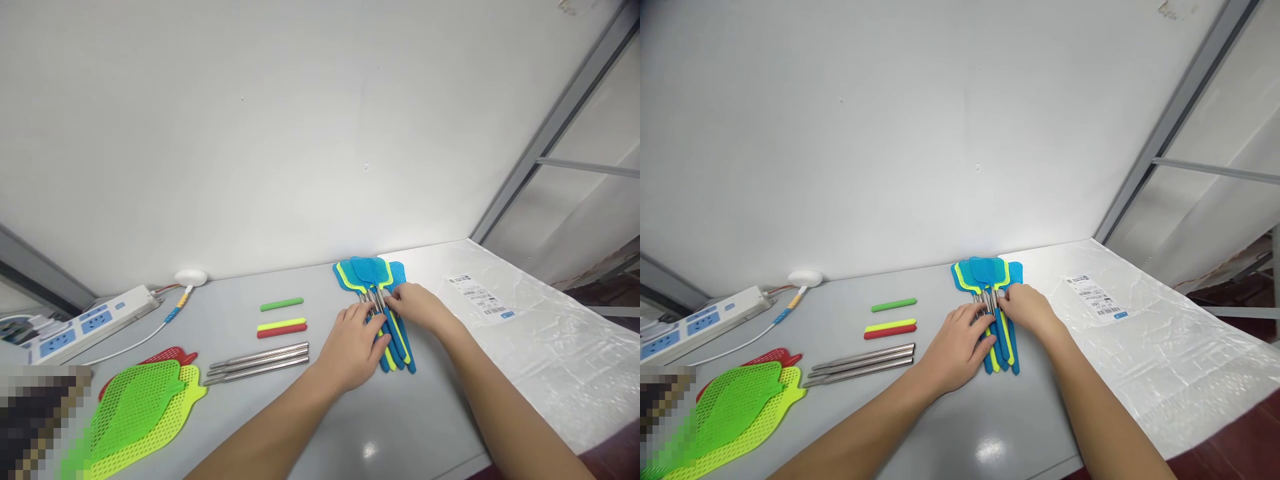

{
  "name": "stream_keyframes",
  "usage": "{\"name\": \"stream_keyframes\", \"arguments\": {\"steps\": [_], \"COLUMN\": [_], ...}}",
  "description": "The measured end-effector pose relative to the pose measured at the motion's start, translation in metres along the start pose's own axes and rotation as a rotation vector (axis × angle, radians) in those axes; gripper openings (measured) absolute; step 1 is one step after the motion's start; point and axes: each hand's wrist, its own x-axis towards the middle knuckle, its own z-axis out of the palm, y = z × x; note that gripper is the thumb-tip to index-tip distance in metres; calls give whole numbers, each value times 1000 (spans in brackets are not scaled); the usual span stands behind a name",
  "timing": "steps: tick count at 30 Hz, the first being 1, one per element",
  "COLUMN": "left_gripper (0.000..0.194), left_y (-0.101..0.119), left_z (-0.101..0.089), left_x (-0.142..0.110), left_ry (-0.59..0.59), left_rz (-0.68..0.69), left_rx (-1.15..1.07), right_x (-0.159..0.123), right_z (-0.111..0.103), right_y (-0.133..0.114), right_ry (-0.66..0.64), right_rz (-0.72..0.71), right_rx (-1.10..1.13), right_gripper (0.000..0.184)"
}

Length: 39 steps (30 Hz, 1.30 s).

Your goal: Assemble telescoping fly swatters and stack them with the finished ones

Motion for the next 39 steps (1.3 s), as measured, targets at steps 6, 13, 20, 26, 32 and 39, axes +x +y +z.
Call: {"name": "stream_keyframes", "arguments": {"steps": [6,13,20,26,32,39], "left_gripper": [29,27,29,31,33,36], "left_y": [0,0,-1,-1,-2,-2], "left_z": [-1,0,-1,1,2,1], "left_x": [1,1,0,1,2,3], "left_ry": [4,19,-11,-11,-27,-40], "left_rz": [-5,10,0,1,-7,-14], "left_rx": [-14,-14,-19,-1,-6,-19], "right_x": [3,4,1,-2,-9,-10], "right_z": [6,8,5,0,-5,0], "right_y": [-3,-6,-6,-7,-10,-13], "right_ry": [30,67,95,106,78,34], "right_rz": [-25,3,29,30,-20,-69], "right_rx": [31,11,-11,0,49,77], "right_gripper": [36,28,26,28,41,34]}}
